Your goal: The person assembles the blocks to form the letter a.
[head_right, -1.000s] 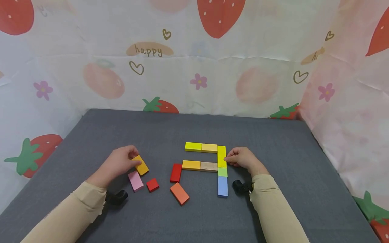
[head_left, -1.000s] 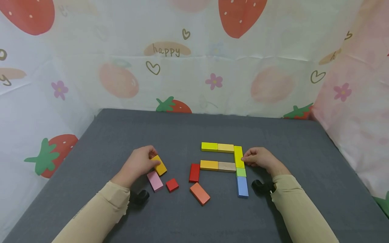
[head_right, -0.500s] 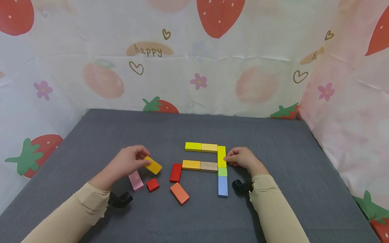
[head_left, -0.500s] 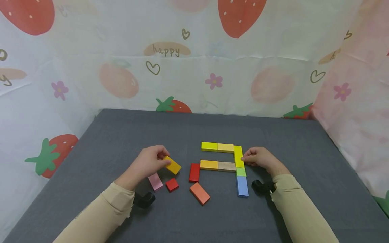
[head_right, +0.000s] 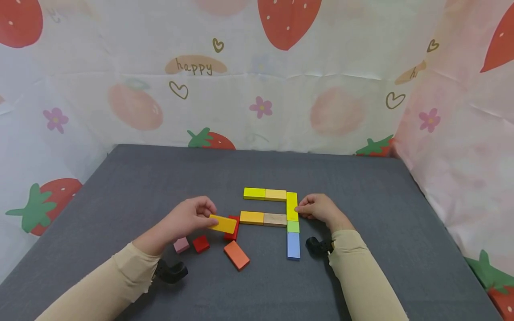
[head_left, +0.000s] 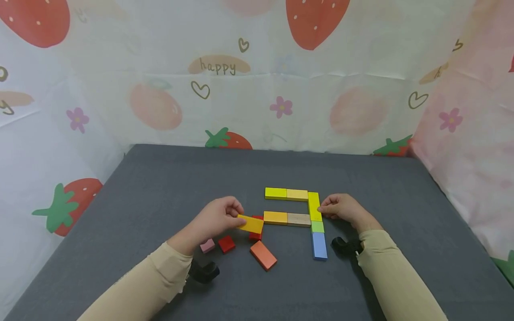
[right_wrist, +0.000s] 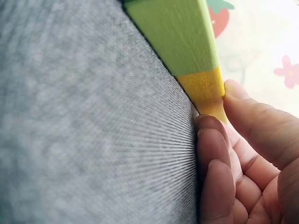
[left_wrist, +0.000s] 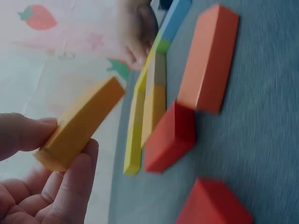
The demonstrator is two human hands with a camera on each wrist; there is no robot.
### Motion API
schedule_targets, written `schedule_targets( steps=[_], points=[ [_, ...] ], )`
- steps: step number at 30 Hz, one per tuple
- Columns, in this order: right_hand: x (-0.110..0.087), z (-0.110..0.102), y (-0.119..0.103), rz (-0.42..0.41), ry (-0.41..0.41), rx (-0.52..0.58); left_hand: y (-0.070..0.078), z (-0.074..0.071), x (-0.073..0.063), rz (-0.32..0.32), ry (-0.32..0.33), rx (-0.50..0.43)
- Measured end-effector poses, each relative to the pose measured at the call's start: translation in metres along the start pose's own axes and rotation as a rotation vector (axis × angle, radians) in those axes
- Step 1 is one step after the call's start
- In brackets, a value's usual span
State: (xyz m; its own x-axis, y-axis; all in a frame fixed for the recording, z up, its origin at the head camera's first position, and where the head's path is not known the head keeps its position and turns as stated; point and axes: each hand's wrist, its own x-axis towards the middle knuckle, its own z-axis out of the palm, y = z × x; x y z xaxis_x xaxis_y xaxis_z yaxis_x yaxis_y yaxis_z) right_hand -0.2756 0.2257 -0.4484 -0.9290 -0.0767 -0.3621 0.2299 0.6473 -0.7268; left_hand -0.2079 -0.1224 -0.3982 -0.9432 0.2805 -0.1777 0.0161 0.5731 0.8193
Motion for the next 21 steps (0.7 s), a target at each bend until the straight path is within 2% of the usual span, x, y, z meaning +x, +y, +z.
schedule_targets(
  steps=[8, 16, 21],
  points=[
    [-0.001, -0.001, -0.001, -0.004, 0.000, 0.005, 0.009, 0.013, -0.001, 0.019, -0.092, -0.026],
    [0.000, 0.000, -0.001, -0.010, 0.000, 0.000, 0.014, 0.023, 0.004, 0.029, -0.106, -0.080],
    [0.000, 0.000, -0.001, -0.022, -0.002, -0.002, 0.020, 0.031, 0.006, 0.059, -0.156, -0.118]
  ],
)
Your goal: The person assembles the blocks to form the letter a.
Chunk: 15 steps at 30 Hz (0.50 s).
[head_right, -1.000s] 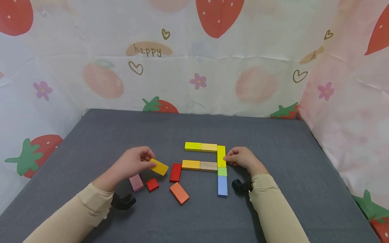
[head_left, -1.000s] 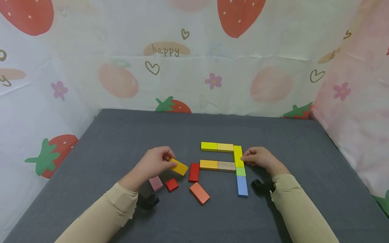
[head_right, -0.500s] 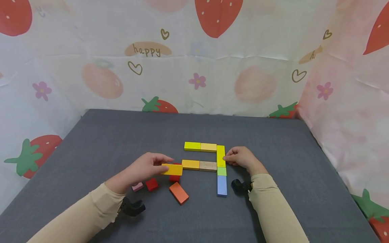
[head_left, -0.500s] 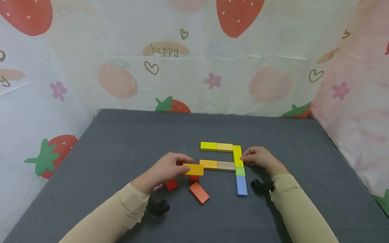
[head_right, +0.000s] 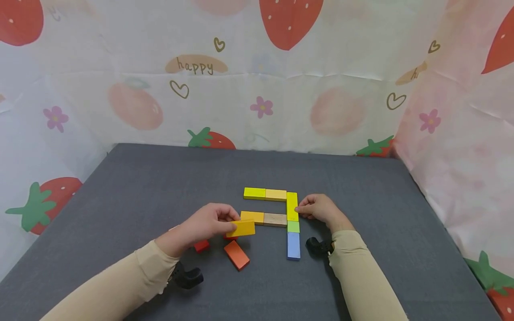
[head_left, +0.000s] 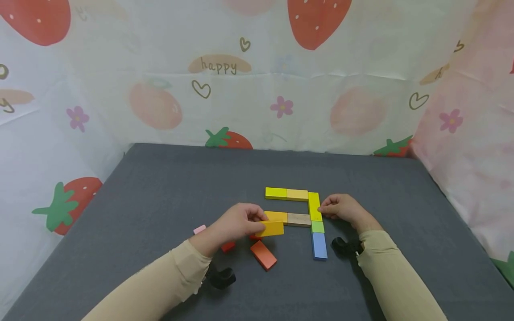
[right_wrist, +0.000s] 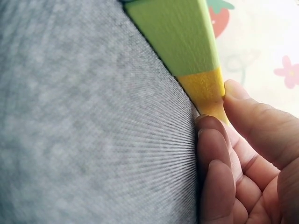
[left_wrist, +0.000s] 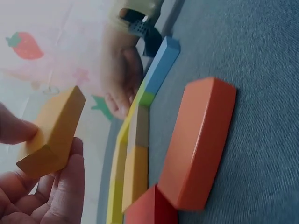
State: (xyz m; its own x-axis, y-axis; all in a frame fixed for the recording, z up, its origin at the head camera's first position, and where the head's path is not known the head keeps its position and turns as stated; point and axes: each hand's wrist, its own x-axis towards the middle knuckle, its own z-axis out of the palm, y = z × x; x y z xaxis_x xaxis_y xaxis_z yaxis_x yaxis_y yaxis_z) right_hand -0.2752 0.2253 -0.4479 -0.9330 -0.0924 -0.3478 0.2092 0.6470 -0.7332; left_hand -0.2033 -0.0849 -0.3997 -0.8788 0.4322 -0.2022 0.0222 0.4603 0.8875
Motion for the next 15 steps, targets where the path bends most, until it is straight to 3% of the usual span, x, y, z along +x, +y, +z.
schedule_targets(
  steps=[9, 15],
  points=[
    [-0.001, 0.000, 0.000, 0.010, 0.005, 0.004, 0.007, 0.023, 0.009, 0.069, -0.074, 0.040],
    [-0.002, 0.000, -0.001, 0.022, 0.007, 0.005, 0.011, 0.035, 0.013, 0.048, -0.117, 0.139]
  ],
)
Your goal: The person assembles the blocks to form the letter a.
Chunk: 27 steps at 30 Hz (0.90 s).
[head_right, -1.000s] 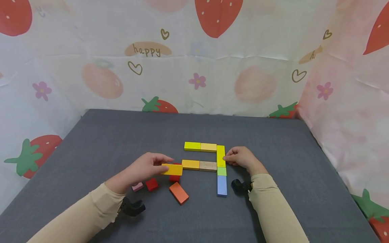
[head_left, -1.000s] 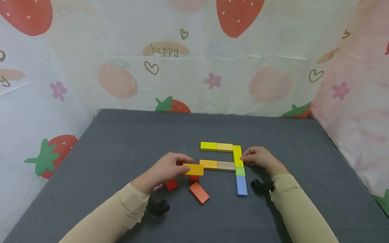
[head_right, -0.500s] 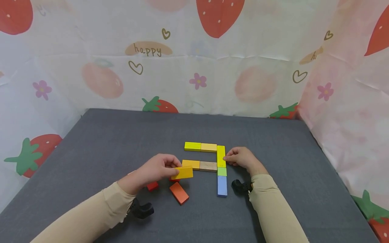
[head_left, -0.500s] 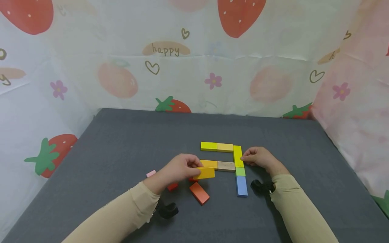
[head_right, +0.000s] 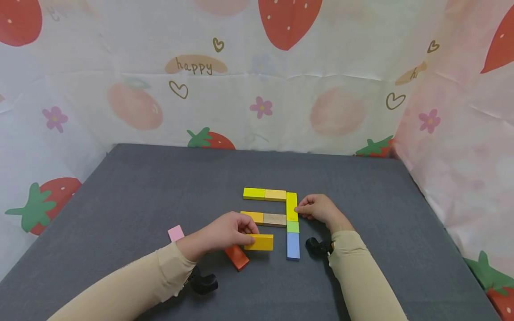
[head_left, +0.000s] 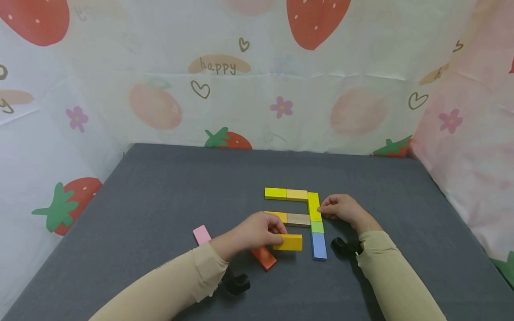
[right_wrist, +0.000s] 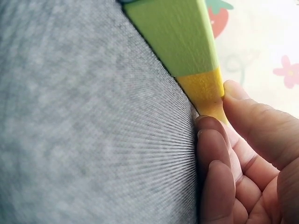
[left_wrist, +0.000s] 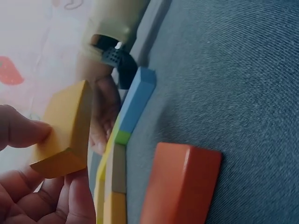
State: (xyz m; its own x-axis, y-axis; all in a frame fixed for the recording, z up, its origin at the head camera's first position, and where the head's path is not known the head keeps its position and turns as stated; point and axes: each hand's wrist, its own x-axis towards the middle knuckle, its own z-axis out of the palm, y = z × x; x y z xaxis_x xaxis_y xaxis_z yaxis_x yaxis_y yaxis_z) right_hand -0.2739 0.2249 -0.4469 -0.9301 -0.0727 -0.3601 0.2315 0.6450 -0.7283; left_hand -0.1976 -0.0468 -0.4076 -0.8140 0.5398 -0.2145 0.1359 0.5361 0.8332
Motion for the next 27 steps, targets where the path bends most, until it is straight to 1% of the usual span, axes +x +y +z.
schedule_targets(
  steps=[4, 7, 13, 21, 27],
  points=[
    [0.000, 0.000, 0.000, 0.001, -0.001, -0.001, 0.002, 0.007, 0.002, -0.046, -0.020, 0.055],
    [0.000, 0.000, -0.001, -0.010, -0.004, -0.004, 0.003, 0.013, 0.002, -0.061, -0.023, 0.106],
    [0.000, 0.000, 0.000, -0.024, -0.005, -0.004, 0.003, 0.022, 0.002, -0.031, -0.018, 0.224],
    [-0.001, 0.000, 0.000, -0.026, 0.003, -0.007, 0.000, 0.028, 0.004, 0.017, -0.040, 0.310],
    [-0.002, 0.000, 0.000, -0.033, 0.004, -0.013, 0.004, 0.028, 0.003, 0.025, -0.053, 0.373]
  ],
)
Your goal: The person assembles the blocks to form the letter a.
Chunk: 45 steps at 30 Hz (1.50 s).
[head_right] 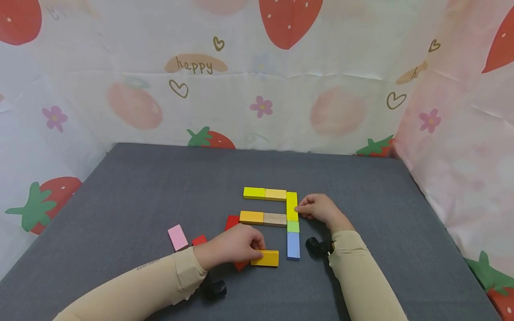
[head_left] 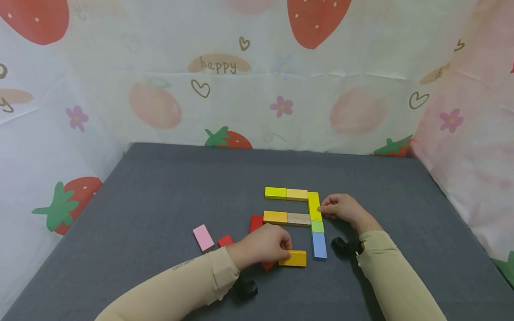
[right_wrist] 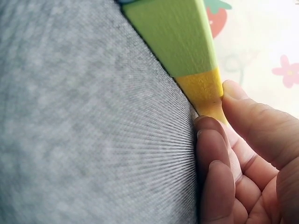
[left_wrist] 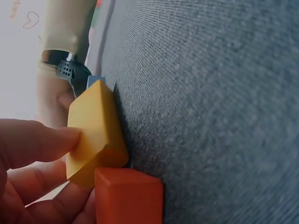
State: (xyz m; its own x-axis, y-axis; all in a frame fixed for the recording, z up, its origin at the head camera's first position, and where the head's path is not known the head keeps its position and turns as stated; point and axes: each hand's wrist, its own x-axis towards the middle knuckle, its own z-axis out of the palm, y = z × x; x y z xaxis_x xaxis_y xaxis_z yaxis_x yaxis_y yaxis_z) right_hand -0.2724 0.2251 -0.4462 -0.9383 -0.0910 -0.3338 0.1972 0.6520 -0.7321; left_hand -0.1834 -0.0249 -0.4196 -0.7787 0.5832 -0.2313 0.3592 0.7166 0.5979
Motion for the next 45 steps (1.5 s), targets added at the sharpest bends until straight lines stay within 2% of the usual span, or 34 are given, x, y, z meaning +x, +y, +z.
schedule_targets(
  steps=[6, 9, 18, 24, 35, 41, 45],
  points=[
    [0.0004, -0.0003, 0.0010, -0.007, -0.003, -0.001, 0.0025, -0.0007, 0.0001, 0.003, -0.036, 0.088],
    [0.0009, -0.0003, 0.0016, -0.009, -0.005, 0.003, 0.0028, -0.0003, -0.0002, -0.002, -0.046, 0.102],
    [0.0014, -0.0001, 0.0015, -0.002, -0.001, 0.006, 0.0002, -0.0005, 0.0003, 0.009, -0.069, 0.084],
    [0.0011, 0.0003, 0.0008, 0.002, 0.008, 0.002, -0.0007, -0.0009, 0.0001, 0.043, -0.068, 0.108],
    [0.0014, 0.0001, 0.0013, -0.003, 0.006, -0.001, 0.0001, -0.0010, 0.0001, 0.044, -0.093, 0.119],
    [0.0010, 0.0001, 0.0011, 0.000, 0.008, 0.003, -0.0006, 0.0014, 0.0014, 0.076, -0.104, 0.151],
    [0.0011, 0.0001, 0.0008, 0.007, 0.008, 0.006, 0.0013, 0.0015, 0.0008, 0.061, -0.119, 0.146]
  ],
)
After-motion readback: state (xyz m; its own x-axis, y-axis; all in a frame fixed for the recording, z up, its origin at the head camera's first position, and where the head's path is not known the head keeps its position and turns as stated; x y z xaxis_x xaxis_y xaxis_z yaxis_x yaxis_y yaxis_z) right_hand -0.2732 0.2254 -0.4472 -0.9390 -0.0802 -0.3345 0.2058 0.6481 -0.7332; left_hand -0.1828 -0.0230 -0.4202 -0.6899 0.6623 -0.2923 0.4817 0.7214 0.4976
